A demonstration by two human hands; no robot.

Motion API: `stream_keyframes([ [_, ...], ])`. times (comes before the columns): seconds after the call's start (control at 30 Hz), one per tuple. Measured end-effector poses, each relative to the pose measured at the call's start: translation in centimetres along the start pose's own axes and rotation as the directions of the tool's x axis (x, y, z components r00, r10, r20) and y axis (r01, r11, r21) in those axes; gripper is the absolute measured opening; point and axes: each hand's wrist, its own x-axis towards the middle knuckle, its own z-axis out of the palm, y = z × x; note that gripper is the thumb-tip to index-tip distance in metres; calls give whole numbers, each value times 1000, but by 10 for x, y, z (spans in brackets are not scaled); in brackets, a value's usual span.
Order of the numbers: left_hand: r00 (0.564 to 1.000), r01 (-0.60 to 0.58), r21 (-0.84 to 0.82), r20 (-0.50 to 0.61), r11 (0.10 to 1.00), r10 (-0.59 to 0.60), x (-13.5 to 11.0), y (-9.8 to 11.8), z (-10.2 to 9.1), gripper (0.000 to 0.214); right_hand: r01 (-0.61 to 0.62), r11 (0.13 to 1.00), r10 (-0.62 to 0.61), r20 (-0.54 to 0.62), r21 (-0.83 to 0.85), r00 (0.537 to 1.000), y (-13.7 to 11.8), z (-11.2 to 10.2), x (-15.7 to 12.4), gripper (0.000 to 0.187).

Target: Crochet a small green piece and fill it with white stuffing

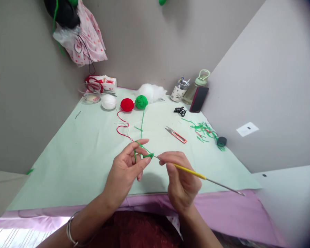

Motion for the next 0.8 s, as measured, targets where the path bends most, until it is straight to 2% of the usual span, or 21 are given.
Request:
stream_keyframes([
  [0.2,999,8,-5,36,1000,-8,-3,1,-1,38,-64,996,67,-52,59,996,-3,2,-1,25],
  [0.4,983,161,-183,117,970,-142,-1,9,0,36,-84,993,87,-25,84,996,-5,-3,-1,26],
  [0.47,979,188,-222,121,957,-165,0,9,-1,35,-15,1000,15,25,20,1000,-4,-6,-3,27],
  [0.53,982,176,-211,110,961,-156,1,6,-1,34,111,990,-102,102,-86,990,-3,-8,-6,29],
  [0.6,991,118,-149,75,982,-107,1,3,-2,34,220,959,-191,168,-177,967,-2,-10,-9,34],
  [0.67,998,48,-62,35,997,-46,1,0,-3,31,264,941,-225,192,-210,955,-3,-11,-11,36],
  [0.73,1000,16,-24,25,1000,-15,1,0,-4,27,233,958,-204,175,-165,963,-4,-11,-10,33],
  [0.8,996,63,-78,61,995,-58,1,2,-5,27,103,993,-96,119,-55,988,-4,-10,-7,27],
])
